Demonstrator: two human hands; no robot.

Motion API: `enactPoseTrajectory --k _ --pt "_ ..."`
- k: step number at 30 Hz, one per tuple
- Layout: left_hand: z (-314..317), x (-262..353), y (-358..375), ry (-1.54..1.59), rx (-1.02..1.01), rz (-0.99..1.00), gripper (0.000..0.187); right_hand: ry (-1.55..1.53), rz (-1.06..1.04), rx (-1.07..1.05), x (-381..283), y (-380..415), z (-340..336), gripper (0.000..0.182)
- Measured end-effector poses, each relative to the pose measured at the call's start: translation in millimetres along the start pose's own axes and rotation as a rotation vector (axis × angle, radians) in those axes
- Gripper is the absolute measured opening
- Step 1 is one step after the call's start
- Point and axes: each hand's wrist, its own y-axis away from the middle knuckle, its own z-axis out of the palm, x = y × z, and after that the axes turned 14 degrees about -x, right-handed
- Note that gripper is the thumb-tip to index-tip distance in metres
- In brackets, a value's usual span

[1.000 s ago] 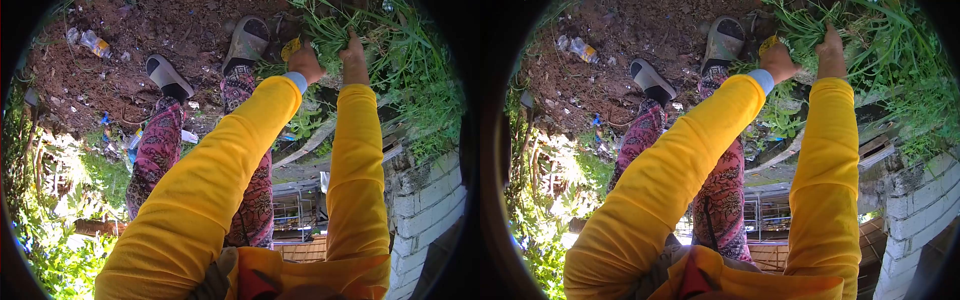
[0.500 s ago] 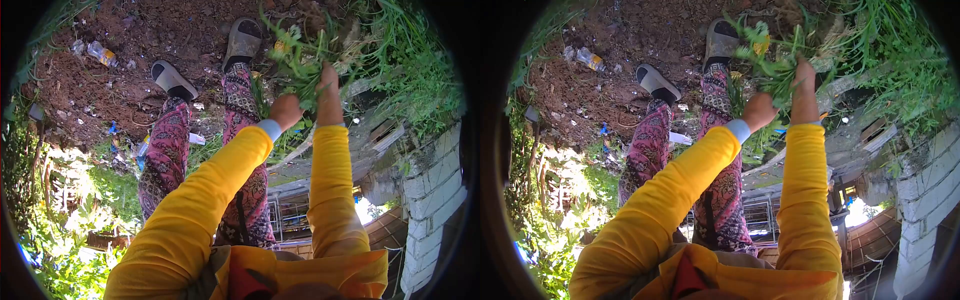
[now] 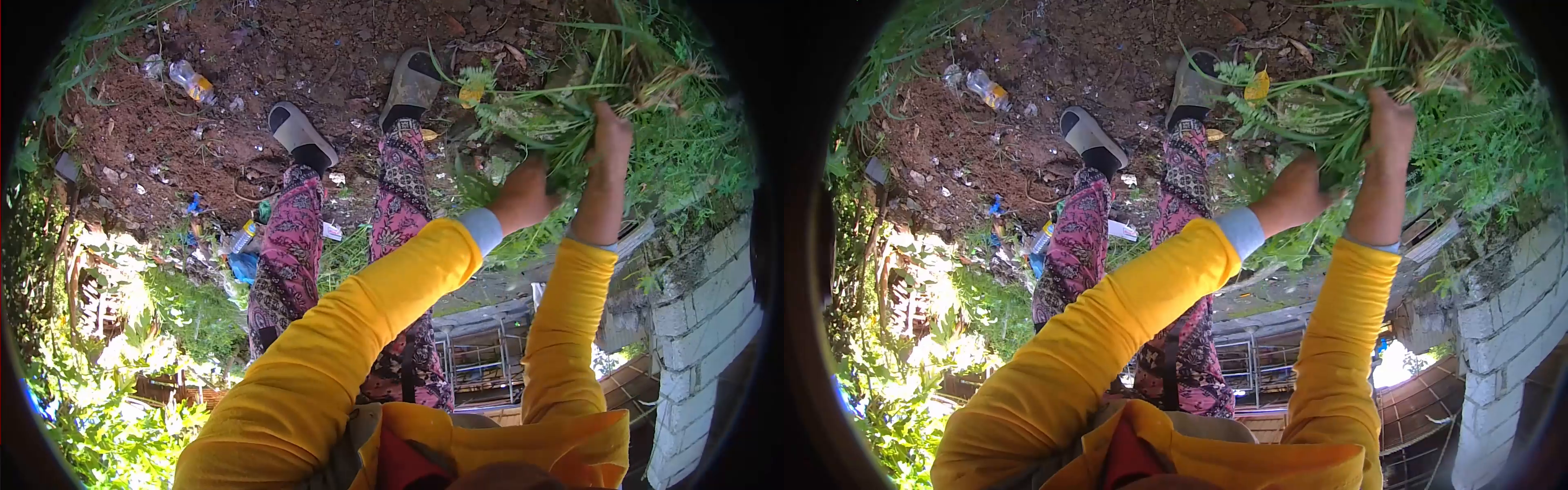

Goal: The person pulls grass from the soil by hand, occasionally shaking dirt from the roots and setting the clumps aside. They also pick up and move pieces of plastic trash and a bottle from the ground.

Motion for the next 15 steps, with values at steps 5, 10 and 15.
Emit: enactPoseTrajectory --k 5,10,15 --pt "-25 10 -21 -0.023 0.278 -0.002 0.074 0.753 -0.528 -0.046 -21 -71 -14 0.019" --pt "-62 -39 15 -0.039 0.295 -0.148 0.072 1.067 -0.147 0.093 99 -71 -11 0.033" --pt "-84 -62 62 -0.116 0.313 -0.162 0.065 1.449 0.411 -0.334 228 -44 -68 0.035"
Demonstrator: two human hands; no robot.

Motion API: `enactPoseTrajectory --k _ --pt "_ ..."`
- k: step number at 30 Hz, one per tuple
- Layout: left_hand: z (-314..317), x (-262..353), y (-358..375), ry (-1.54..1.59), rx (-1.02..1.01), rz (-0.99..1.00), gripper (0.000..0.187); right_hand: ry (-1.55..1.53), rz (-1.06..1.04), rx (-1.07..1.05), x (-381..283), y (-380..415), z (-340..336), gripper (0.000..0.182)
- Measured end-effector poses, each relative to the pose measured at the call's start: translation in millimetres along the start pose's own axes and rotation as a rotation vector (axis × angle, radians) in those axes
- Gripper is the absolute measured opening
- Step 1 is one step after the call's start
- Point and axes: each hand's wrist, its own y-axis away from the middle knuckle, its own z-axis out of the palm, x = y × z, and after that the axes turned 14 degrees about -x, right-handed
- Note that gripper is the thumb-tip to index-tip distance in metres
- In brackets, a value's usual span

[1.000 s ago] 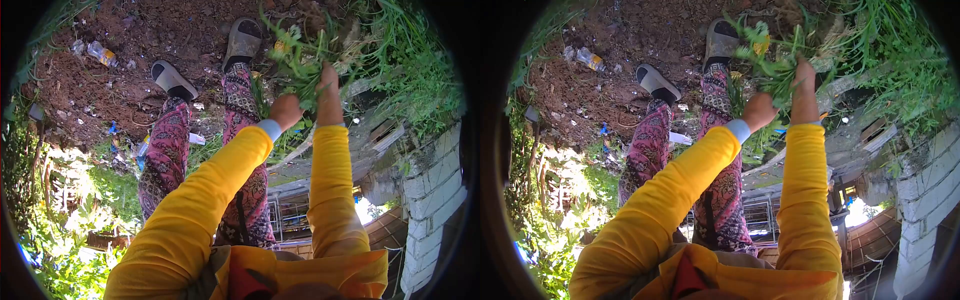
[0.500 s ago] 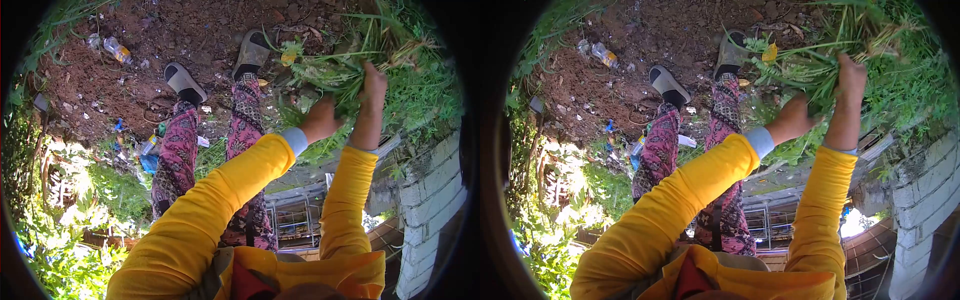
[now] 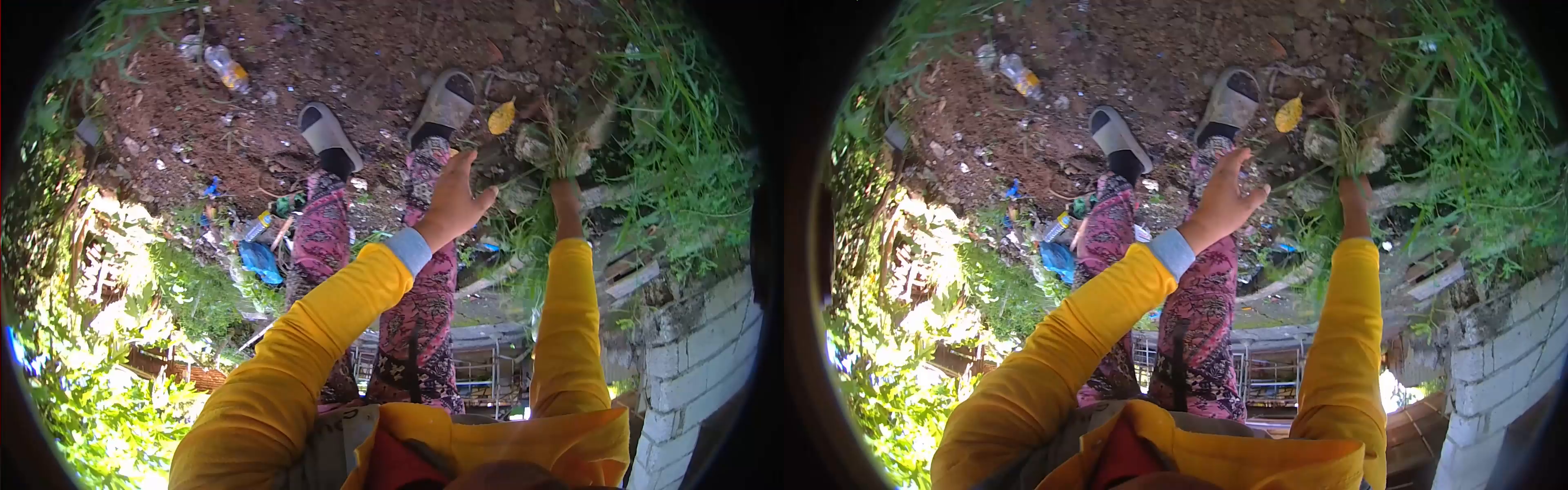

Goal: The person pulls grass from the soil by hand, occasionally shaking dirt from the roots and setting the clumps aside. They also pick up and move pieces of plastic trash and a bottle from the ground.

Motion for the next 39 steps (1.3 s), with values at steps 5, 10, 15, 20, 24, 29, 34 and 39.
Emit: enactPoseTrajectory --k 5,10,15,20,24,29,34,39 --pt "-63 -12 53 -0.139 0.062 -0.100 0.059 0.565 -0.163 0.111 70 21 73 0.025" --pt "-133 -27 124 -0.143 0.128 -0.097 0.052 0.337 0.042 -0.246 147 139 106 0.027" --pt "-189 -48 188 -0.086 0.281 -0.180 0.046 0.350 0.131 -0.505 198 192 107 0.037" --pt "-214 -35 224 0.067 0.372 -0.231 0.047 0.336 -0.112 -0.297 -1 224 -133 0.041" --pt "-221 -22 245 0.175 0.408 -0.157 0.047 0.234 -0.431 0.588 -221 283 -450 0.043" --pt "-243 -7 270 0.320 0.497 -0.079 0.046 0.162 -0.925 1.764 -373 591 -700 0.066" --pt "-268 -14 285 0.433 0.545 -0.082 0.043 0.212 -1.098 1.398 -465 693 -564 0.033" --pt "-288 -37 281 0.662 0.652 -0.067 0.039 0.539 -1.336 0.388 -483 545 -374 0.019"
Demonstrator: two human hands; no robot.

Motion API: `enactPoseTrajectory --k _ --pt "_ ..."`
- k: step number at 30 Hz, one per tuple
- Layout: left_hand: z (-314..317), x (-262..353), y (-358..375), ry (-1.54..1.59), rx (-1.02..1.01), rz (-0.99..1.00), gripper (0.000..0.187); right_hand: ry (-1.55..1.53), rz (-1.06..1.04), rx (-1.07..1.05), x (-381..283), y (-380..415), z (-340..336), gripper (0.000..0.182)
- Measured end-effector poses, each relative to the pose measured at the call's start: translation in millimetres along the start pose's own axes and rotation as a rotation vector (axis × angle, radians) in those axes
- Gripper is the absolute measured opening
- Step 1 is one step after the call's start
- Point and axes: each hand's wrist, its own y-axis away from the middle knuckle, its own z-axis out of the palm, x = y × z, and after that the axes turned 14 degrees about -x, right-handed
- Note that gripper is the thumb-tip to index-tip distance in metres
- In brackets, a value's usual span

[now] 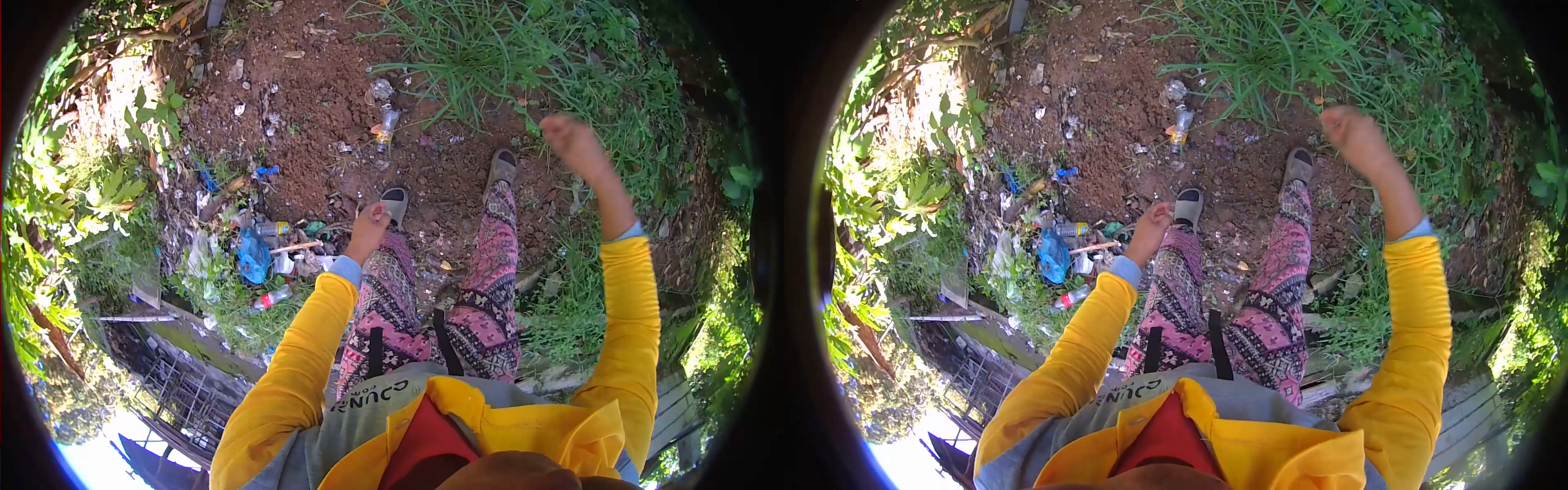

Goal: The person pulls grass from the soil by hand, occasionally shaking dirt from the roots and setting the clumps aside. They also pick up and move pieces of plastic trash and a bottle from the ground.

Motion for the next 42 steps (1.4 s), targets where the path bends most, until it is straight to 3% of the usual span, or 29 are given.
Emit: enactPoseTrajectory --k 3,5,9,12,14,21,23,29,33,37,42 --pt "-1 11 2 0.071 0.159 -0.094 0.036 0.139 -0.045 -0.544 35 -2 102 0.018" --pt "15 2 13 0.191 0.309 -0.104 0.035 0.186 -0.075 -0.672 73 0 165 0.019" --pt "58 -2 21 0.252 0.471 -0.152 0.032 0.044 -0.023 -0.679 63 8 160 0.021" --pt "90 39 21 0.390 0.515 -0.154 0.035 -0.024 -0.030 -0.697 54 4 135 0.021" --pt "105 34 8 0.385 0.517 -0.101 0.033 -0.023 -0.078 -0.713 66 -8 135 0.022" --pt "106 85 -48 0.569 0.415 -0.016 0.029 0.319 -0.196 -0.676 50 -88 107 0.020" --pt "114 78 -61 0.602 0.422 0.040 0.029 0.381 -0.196 -0.729 30 -98 102 0.020" --pt "101 75 -69 0.684 0.362 -0.035 0.030 0.571 -0.401 -0.925 12 -113 130 0.019" --pt "83 77 -76 0.578 0.385 -0.108 0.030 0.606 -0.502 -0.813 -1 -145 165 0.021" --pt "78 75 -96 0.694 0.407 -0.068 0.029 0.723 -0.651 -0.704 -7 -209 197 0.024" --pt "94 58 -148 0.744 0.515 0.002 0.026 1.107 -0.704 -0.503 64 -321 226 0.031"
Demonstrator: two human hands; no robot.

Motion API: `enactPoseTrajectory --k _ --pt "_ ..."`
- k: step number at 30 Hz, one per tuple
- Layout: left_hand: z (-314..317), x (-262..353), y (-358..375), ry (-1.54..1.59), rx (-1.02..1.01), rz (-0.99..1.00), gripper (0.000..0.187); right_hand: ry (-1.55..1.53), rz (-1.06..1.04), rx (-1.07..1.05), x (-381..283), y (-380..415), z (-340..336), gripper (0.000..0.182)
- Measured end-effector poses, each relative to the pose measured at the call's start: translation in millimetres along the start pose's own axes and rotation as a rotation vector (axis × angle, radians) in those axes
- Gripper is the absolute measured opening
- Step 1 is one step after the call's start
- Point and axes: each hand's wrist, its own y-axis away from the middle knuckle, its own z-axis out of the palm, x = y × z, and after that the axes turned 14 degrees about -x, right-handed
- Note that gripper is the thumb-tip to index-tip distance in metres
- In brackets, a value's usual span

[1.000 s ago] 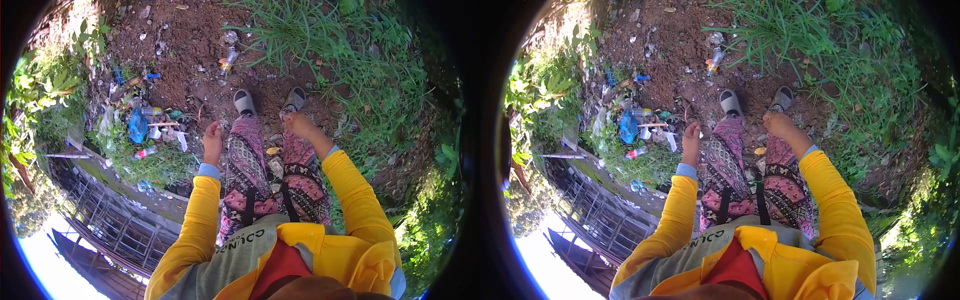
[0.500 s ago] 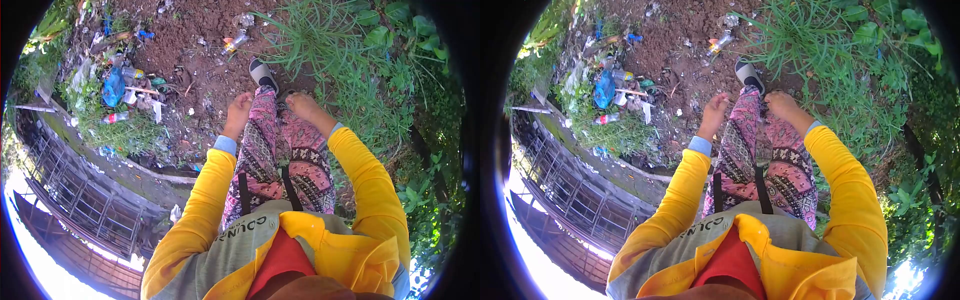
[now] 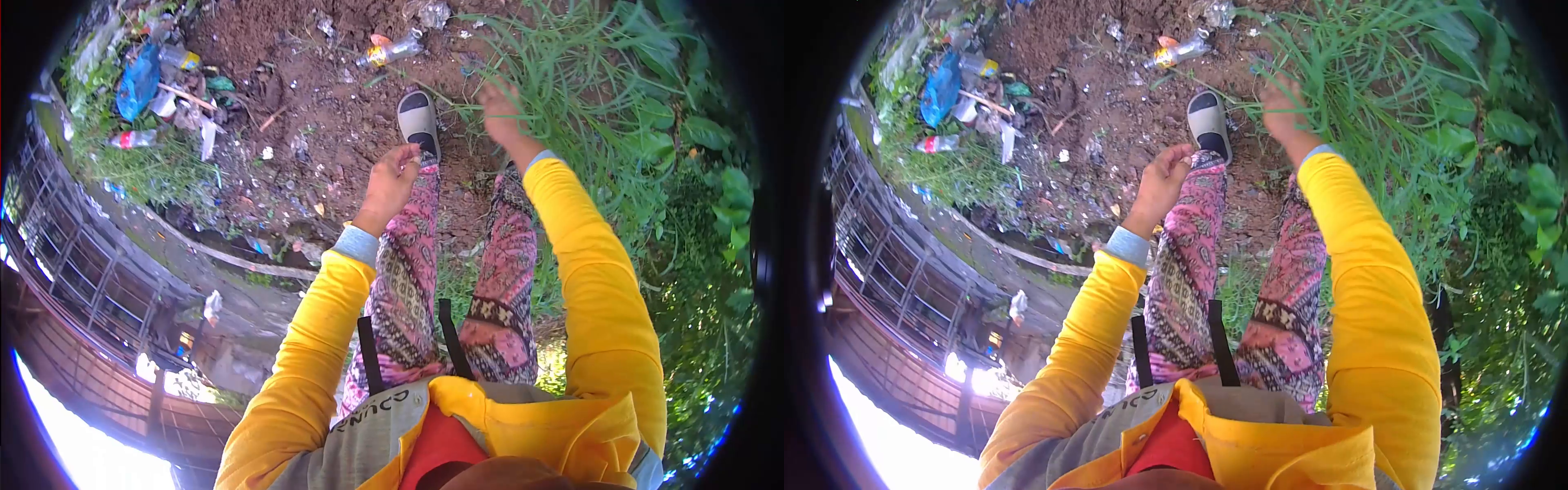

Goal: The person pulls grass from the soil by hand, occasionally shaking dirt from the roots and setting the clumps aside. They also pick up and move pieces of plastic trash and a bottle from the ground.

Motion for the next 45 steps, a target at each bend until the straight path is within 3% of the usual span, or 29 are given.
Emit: enactPoseTrajectory --k 2,3,5,8,11,14,17,20,23,26,29,32,35,38,41,45 --pt "10 -3 -15 0.060 -0.009 -0.017 0.027 0.201 0.082 -0.079 63 1 33 0.037" --pt "17 -7 -22 0.090 -0.014 -0.026 0.027 0.358 0.248 -0.281 81 3 22 0.042" --pt "36 -21 -40 0.046 -0.014 0.023 0.028 0.295 0.411 -0.501 128 20 27 0.045" --pt "62 -24 -63 0.004 -0.086 0.002 0.028 0.171 0.410 -0.599 175 41 48 0.046" --pt "93 -25 -85 0.008 -0.135 0.033 0.029 0.219 0.312 -0.458 190 51 70 0.046" --pt "116 -17 -98 -0.113 -0.188 0.039 0.029 -0.017 0.234 -0.049 158 46 55 0.039" --pt "138 -16 -106 -0.211 -0.221 0.096 0.029 -0.039 0.015 -0.022 113 32 27 0.037" --pt "160 -15 -104 -0.281 -0.276 0.091 0.028 -0.118 -0.140 -0.238 81 8 20 0.038" --pt "181 -23 -105 -0.328 -0.354 0.089 0.027 -0.054 -0.184 -0.249 72 -25 42 0.040" --pt "197 -23 -108 -0.348 -0.435 0.022 0.027 0.334 -0.040 -0.126 89 -52 73 0.035" --pt "205 -33 -116 -0.318 -0.440 0.025 0.028 0.609 0.110 -0.234 125 -68 89 0.037" --pt "213 -45 -129 -0.152 -0.423 -0.048 0.031 0.450 0.288 -0.605 149 -74 68 0.035" --pt "225 -65 -146 -0.020 -0.334 -0.089 0.031 0.160 0.253 -0.783 201 -67 118 0.033" --pt "236 -74 -165 0.028 -0.153 -0.159 0.032 -0.190 0.403 -0.710 188 -46 114 0.035" --pt "240 -79 -193 0.134 -0.121 -0.220 0.035 -0.489 0.496 -0.472 200 -39 159 0.043" --pt "260 -96 -230 0.109 -0.022 -0.175 0.037 -0.915 0.570 -0.428 200 -36 160 0.059"
